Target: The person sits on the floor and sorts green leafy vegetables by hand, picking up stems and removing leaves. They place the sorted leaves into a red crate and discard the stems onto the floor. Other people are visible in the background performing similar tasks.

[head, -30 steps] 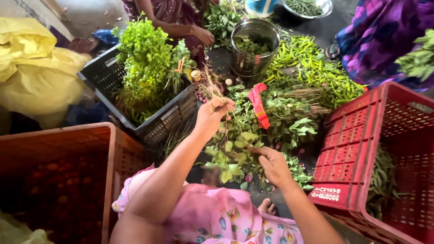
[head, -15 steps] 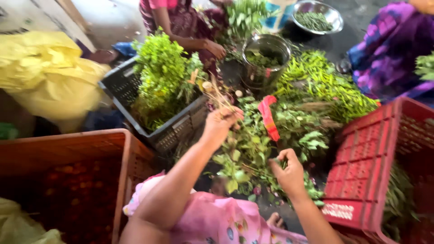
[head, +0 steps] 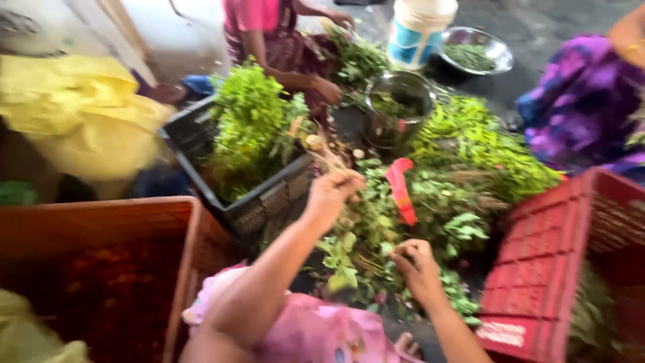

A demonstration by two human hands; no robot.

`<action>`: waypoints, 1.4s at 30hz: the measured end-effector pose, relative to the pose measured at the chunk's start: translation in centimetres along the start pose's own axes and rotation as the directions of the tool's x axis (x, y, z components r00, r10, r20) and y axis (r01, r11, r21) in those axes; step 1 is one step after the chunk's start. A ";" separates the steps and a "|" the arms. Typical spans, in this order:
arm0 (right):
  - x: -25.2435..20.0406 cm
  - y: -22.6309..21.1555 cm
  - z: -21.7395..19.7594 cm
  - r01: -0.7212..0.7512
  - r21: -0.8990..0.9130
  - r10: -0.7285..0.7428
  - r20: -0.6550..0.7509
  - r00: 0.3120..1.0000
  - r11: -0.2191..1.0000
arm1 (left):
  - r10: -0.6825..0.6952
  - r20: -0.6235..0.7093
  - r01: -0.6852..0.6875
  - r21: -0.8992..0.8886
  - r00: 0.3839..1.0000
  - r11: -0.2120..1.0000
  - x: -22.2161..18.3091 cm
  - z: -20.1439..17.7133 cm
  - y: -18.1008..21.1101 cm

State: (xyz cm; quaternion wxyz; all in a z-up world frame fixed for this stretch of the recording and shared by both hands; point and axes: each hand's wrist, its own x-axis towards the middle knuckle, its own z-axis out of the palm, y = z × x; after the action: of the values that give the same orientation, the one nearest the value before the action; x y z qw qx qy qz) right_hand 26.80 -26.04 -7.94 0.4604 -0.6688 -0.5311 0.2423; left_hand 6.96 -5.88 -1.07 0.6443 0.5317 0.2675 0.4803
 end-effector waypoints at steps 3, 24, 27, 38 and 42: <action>0.1 0.8 -1.0 -0.114 0.238 0.088 0.120 0.989 0.964 | -0.141 -0.053 0.132 -0.141 0.989 0.981 1.2 -1.0 0.1; 0.5 -3.5 -3.2 -0.631 0.622 0.047 0.694 0.719 0.463 | -0.291 0.367 0.354 -0.119 0.884 0.927 -2.6 2.2 0.6; -1.2 -2.9 -2.8 -0.635 0.659 -0.165 0.735 0.658 0.402 | -0.269 0.456 0.374 -0.156 0.848 0.914 -3.5 3.4 0.4; -1.3 -5.9 -2.7 -0.535 0.349 0.247 0.610 0.753 0.769 | -0.233 0.483 0.317 -0.099 0.844 0.943 -3.0 3.1 0.1; -1.5 -6.7 -2.5 -0.211 0.431 -0.007 0.451 0.893 0.877 | -0.262 0.441 0.318 -0.057 0.858 0.946 -2.5 2.2 0.0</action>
State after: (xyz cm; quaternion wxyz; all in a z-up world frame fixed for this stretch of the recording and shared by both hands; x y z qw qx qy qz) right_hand 25.10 -28.27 -1.18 0.4627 -0.4929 -0.5096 0.5322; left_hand 7.88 -9.11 -0.81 0.7849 0.5348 0.1655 0.2654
